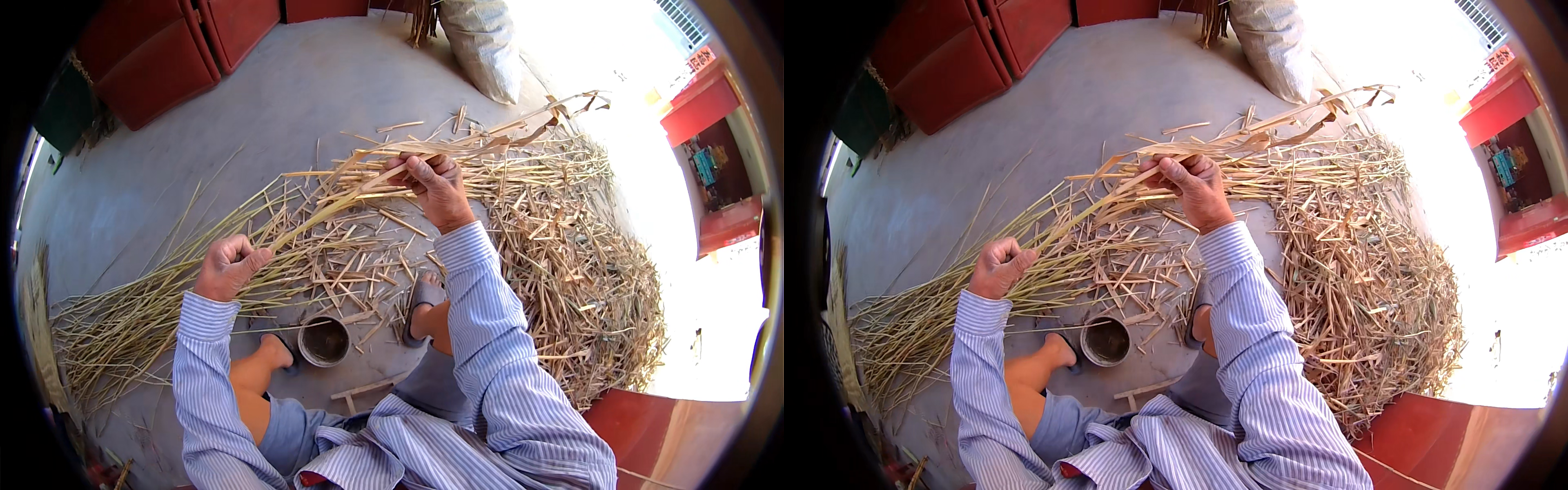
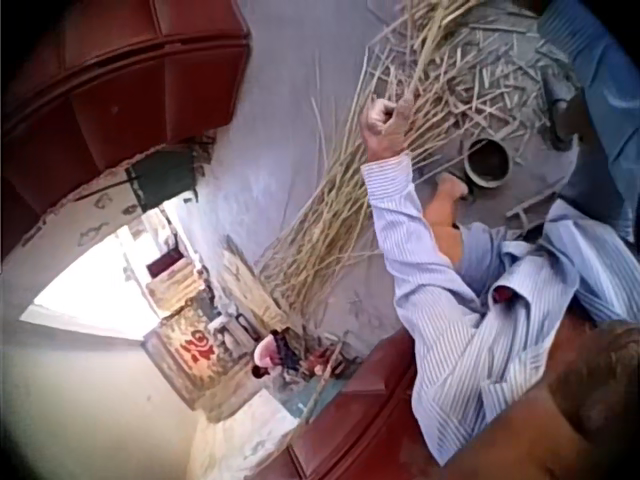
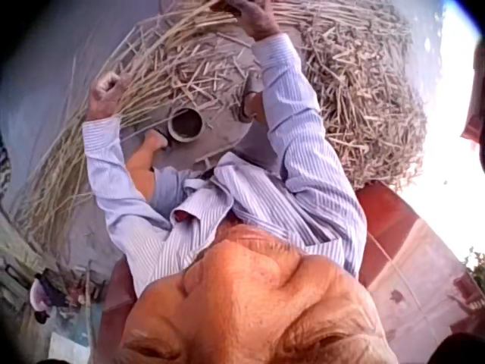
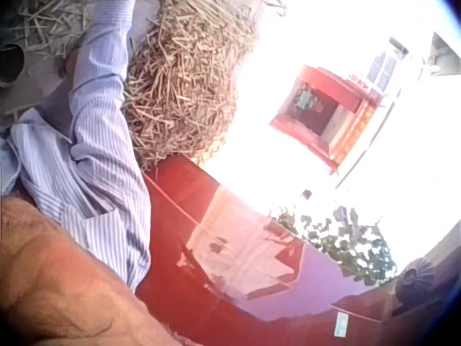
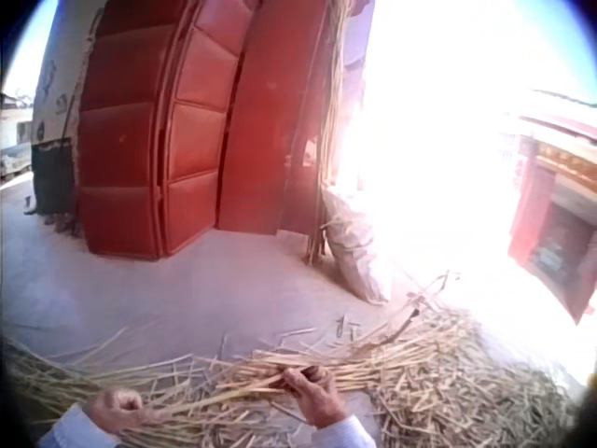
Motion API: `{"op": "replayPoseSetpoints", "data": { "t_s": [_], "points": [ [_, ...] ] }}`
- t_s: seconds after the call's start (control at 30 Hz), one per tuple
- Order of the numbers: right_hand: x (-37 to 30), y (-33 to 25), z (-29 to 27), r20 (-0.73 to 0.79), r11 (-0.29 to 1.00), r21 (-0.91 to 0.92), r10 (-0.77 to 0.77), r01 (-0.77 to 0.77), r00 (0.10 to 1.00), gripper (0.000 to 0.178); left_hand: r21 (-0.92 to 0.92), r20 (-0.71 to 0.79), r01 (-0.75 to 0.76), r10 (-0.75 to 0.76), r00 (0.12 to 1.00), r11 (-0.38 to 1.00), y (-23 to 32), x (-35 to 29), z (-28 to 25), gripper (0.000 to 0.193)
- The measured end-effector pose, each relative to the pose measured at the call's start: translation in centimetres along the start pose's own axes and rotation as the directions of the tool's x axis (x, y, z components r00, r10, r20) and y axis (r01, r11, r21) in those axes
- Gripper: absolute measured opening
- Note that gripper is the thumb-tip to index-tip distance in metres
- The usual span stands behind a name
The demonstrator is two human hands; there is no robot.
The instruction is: The person sits on the floor and repeatedly strips outer layers from dried straw stalks by hand, separating usable fibers from waste. The usable fibers are placed to the left, while the discarded outer layers accumulate to the right.
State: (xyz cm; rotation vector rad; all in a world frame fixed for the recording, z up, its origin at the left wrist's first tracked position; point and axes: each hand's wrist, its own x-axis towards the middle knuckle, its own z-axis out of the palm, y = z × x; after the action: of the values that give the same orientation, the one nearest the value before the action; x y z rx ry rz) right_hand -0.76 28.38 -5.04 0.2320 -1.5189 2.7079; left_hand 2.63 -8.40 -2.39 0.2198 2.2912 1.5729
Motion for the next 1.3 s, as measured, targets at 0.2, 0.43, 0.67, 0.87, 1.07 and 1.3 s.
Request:
{"op": "replayPoseSetpoints", "data": {
  "t_s": [0.2, 0.43, 0.67, 0.87, 1.07, 1.3],
  "points": [
    [-0.4, 0.2, 1.8, -0.067, 0.995, 0.101, 0.020, -0.013, 0.998, 0.021, 0.186, -0.054, -0.203, 0.216, 0.975, 0.961, -1.1, -0.2, 1.2, 0.039],
    [0.3, 0.7, 0.8, -0.383, 0.995, -0.003, 0.093, -0.102, 0.919, 0.020, 0.649, -0.174, -0.343, 0.571, 0.802, 0.679, 0.3, -0.6, 4.6, 0.033],
    [0.6, 1.7, -0.7, -0.462, 0.970, 0.007, 0.218, -0.242, 0.860, 0.023, 0.881, -0.013, -0.330, 0.715, 0.699, 0.339, 1.4, -2.0, 4.8, 0.031],
    [1.5, -1.0, -6.5, -0.543, 0.961, 0.273, 0.123, 0.036, 0.831, 0.022, 0.830, -0.086, -0.280, 0.606, 0.791, 0.482, 1.4, -3.6, 1.0, 0.031],
    [-0.1, -1.2, -3.4, -0.435, 0.989, 0.069, 0.148, -0.131, 0.888, 0.029, 0.552, -0.175, -0.193, 0.338, 0.925, 0.811, 0.6, -2.2, 0.8, 0.032],
    [-1.0, 1.2, 3.3, -0.273, 0.947, 0.005, 0.310, -0.321, 0.911, 0.033, 0.414, -0.113, -0.312, 0.388, 0.915, 0.855, -2.4, 4.2, 8.6, 0.021]
  ]
}}
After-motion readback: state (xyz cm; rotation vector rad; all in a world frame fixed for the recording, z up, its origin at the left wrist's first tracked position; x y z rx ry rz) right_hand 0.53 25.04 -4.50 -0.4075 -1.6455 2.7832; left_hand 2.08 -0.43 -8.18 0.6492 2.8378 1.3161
